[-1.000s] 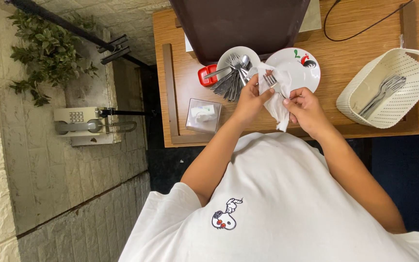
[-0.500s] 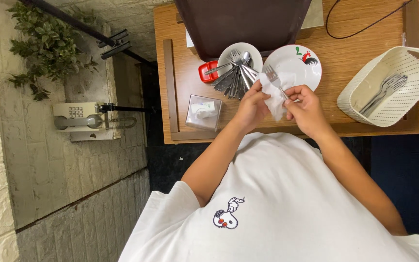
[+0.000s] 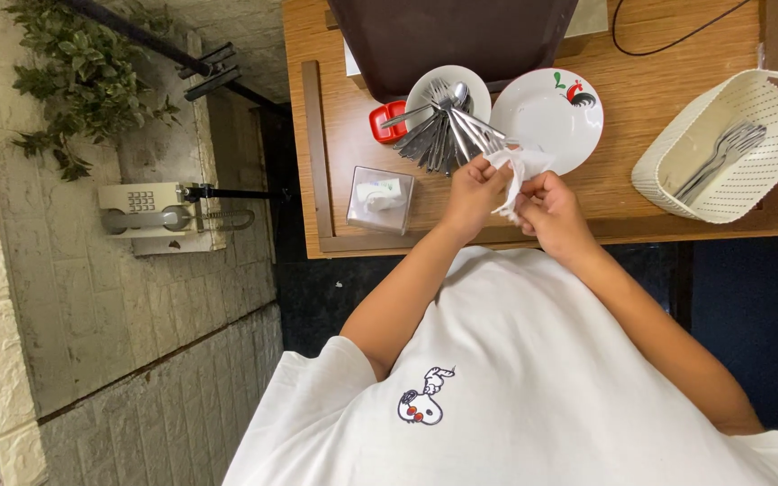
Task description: Cleaning individual forks and spoons with a paper tissue at a service counter.
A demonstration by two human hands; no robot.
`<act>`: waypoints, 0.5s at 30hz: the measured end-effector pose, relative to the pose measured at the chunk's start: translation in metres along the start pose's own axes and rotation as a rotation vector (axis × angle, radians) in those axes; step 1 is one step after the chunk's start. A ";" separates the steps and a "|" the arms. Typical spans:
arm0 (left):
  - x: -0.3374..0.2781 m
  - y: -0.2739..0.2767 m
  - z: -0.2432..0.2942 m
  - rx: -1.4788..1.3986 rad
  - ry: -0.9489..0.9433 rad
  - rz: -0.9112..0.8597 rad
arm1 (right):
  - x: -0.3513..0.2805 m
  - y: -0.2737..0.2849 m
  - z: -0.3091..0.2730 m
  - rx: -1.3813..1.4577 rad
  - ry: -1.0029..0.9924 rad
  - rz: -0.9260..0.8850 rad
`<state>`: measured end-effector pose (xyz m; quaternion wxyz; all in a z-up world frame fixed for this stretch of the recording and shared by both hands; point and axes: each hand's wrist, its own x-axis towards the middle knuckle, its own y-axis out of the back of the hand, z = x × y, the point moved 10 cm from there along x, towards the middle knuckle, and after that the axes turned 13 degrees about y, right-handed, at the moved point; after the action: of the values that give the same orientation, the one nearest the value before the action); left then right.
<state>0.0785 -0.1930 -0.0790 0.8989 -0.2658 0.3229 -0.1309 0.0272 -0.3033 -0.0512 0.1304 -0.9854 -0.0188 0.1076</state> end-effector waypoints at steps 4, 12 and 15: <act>0.022 0.030 -0.011 -0.071 -0.042 0.034 | -0.003 -0.003 -0.005 -0.085 0.018 0.025; -0.014 0.044 0.015 -0.041 -0.190 0.242 | -0.013 0.002 0.007 -0.233 -0.059 -0.025; -0.023 0.053 0.023 0.061 -0.255 0.265 | -0.018 0.009 0.019 -0.237 -0.148 -0.036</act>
<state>0.0790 -0.1308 -0.0822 0.9495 -0.2081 0.2345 0.0136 0.0056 -0.3085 -0.0680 0.0134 -0.9828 -0.0586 0.1744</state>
